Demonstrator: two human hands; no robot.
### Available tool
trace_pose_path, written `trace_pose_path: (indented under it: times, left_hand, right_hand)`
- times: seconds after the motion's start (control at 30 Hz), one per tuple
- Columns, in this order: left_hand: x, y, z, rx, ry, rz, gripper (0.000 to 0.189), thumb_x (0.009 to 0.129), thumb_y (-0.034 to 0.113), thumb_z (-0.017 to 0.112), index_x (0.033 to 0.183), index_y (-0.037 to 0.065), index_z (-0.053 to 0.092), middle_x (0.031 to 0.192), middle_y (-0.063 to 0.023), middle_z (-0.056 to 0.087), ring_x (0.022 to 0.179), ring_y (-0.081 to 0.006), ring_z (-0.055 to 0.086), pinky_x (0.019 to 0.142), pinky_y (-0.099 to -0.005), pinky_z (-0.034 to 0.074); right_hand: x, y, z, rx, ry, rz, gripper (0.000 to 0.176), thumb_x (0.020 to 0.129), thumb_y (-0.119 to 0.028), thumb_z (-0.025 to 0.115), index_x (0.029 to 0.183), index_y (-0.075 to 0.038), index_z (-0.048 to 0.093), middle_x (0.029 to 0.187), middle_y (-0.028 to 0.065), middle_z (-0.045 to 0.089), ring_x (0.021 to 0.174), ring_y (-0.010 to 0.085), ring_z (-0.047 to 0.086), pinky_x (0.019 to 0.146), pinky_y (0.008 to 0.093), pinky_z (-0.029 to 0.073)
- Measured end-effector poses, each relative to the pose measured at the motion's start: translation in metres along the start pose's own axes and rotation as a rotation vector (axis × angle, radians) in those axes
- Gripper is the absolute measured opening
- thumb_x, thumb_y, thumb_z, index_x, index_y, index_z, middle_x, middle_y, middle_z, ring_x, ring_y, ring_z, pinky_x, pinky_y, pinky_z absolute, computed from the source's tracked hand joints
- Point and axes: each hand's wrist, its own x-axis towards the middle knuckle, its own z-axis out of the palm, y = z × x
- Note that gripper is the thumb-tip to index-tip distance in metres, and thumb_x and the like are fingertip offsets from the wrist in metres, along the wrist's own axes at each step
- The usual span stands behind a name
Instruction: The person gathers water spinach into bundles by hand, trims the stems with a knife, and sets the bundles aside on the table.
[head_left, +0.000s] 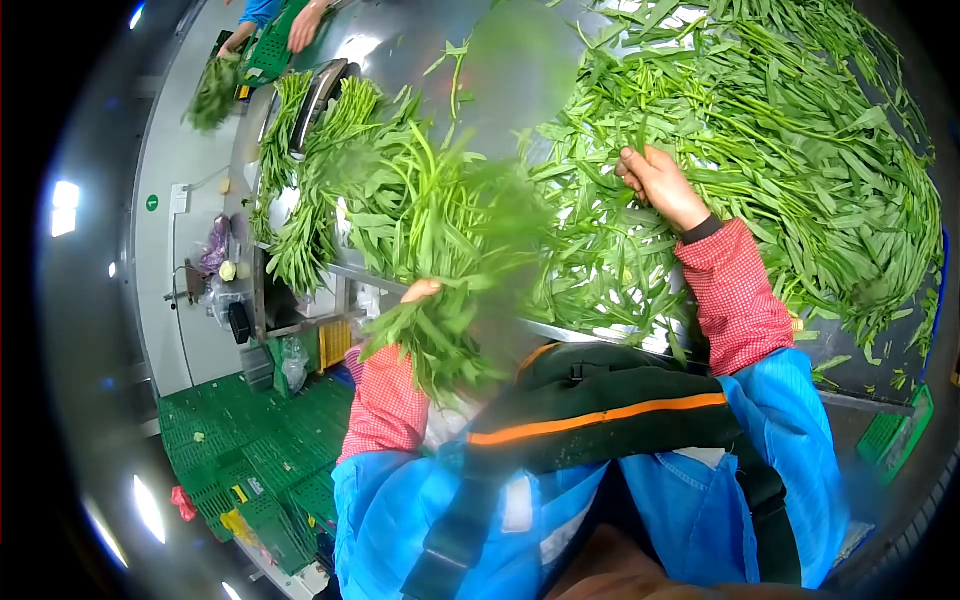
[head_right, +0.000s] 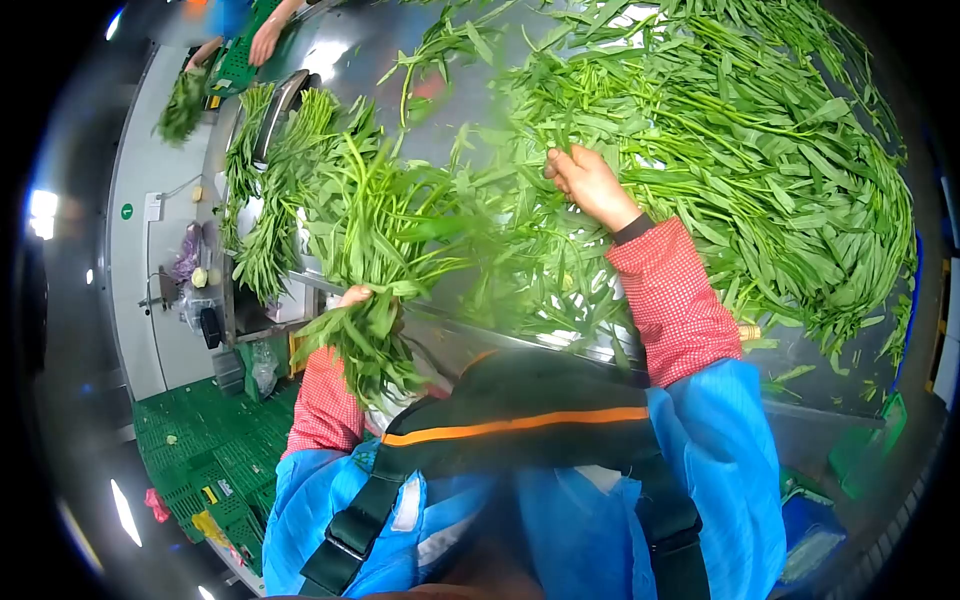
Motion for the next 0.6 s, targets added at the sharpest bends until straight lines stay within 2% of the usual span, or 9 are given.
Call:
trace_pose_path:
  times: [0.07,0.1,0.13,0.23,0.3,0.33,0.47,0.5,0.6]
  left_hand:
    - [0.002,-0.004,-0.004,-0.171,-0.14,-0.122,0.038,0.083,0.034,0.053,0.101,0.001,0.056,0.072,-0.0013,0.047,0.063,-0.0151,0.041,0.062,-0.0301,0.037]
    - [-0.002,-0.005,0.011,-0.109,-0.109,-0.06,0.037,0.083,0.034,0.053,0.101,0.002,0.055,0.071,0.0003,0.044,0.062,-0.0139,0.04,0.062,-0.0297,0.037]
    - [-0.003,-0.01,0.002,-0.151,-0.045,-0.049,0.037,0.082,0.032,0.055,0.102,0.001,0.054,0.073,-0.0013,0.046,0.063,-0.0134,0.04,0.061,-0.0283,0.036]
    - [0.002,-0.013,-0.013,-0.143,-0.33,-0.034,0.038,0.081,0.031,0.056,0.103,0.0,0.054,0.075,-0.0032,0.049,0.063,-0.0139,0.041,0.06,-0.0276,0.036]
    - [0.0,-0.017,-0.023,-0.158,-0.34,0.01,0.042,0.081,0.032,0.055,0.106,-0.003,0.055,0.077,-0.0093,0.055,0.066,-0.0189,0.049,0.058,-0.0319,0.041]
    - [-0.001,-0.018,-0.026,-0.173,-0.341,0.025,0.042,0.081,0.031,0.056,0.107,-0.003,0.054,0.078,-0.0096,0.055,0.066,-0.0192,0.049,0.059,-0.0322,0.041]
    - [0.002,-0.017,-0.035,-0.202,-0.357,0.018,0.044,0.081,0.031,0.056,0.11,-0.002,0.052,0.078,-0.0106,0.056,0.067,-0.0205,0.051,0.06,-0.0336,0.043]
    - [0.004,-0.017,-0.037,-0.207,-0.364,0.012,0.045,0.081,0.031,0.056,0.111,-0.002,0.052,0.079,-0.0108,0.056,0.067,-0.0208,0.051,0.06,-0.034,0.043]
    - [0.007,-0.013,-0.046,-0.217,-0.386,0.014,0.046,0.081,0.03,0.056,0.113,-0.002,0.05,0.079,-0.0116,0.057,0.067,-0.0218,0.052,0.061,-0.0351,0.045]
  right_hand:
    - [-0.001,0.0,0.008,-0.007,-0.003,0.016,0.033,0.097,-0.031,0.049,0.083,-0.002,0.059,0.063,-0.0026,0.05,0.055,0.0074,0.044,0.049,0.0237,0.036]
    - [0.0,-0.003,0.012,-0.022,-0.01,-0.006,0.034,0.097,-0.031,0.049,0.083,-0.002,0.059,0.063,-0.0025,0.05,0.055,0.0078,0.044,0.05,0.0242,0.036]
    - [0.0,-0.006,0.017,-0.037,-0.017,-0.028,0.035,0.097,-0.031,0.05,0.083,-0.001,0.06,0.063,-0.0024,0.05,0.055,0.0082,0.044,0.05,0.0246,0.036]
    - [0.005,-0.011,0.034,-0.163,0.025,-0.073,0.04,0.095,-0.036,0.052,0.085,0.001,0.062,0.062,-0.0005,0.049,0.055,0.0109,0.043,0.051,0.0277,0.037]
    - [0.01,-0.021,0.046,-0.322,0.032,-0.133,0.04,0.097,-0.038,0.051,0.088,0.0,0.061,0.062,-0.0041,0.044,0.055,0.0077,0.04,0.049,0.0249,0.033]
    - [0.005,-0.033,0.052,-0.285,0.036,-0.191,0.048,0.094,-0.045,0.054,0.082,0.001,0.058,0.062,-0.0015,0.046,0.058,0.0096,0.044,0.052,0.0268,0.037]
    - [0.016,-0.041,0.078,-0.181,-0.125,0.065,0.056,0.088,-0.054,0.057,0.072,0.0,0.055,0.062,0.0017,0.05,0.056,0.0105,0.045,0.054,0.0265,0.04]
    - [0.022,-0.032,0.083,-0.363,-0.171,0.093,0.054,0.09,-0.051,0.056,0.07,-0.001,0.056,0.062,0.0017,0.05,0.054,0.011,0.045,0.052,0.0268,0.04]
    - [0.037,-0.001,0.091,-0.199,-0.001,-0.266,0.038,0.089,-0.036,0.059,0.079,0.0,0.064,0.066,0.0063,0.056,0.06,0.0162,0.052,0.058,0.032,0.044]
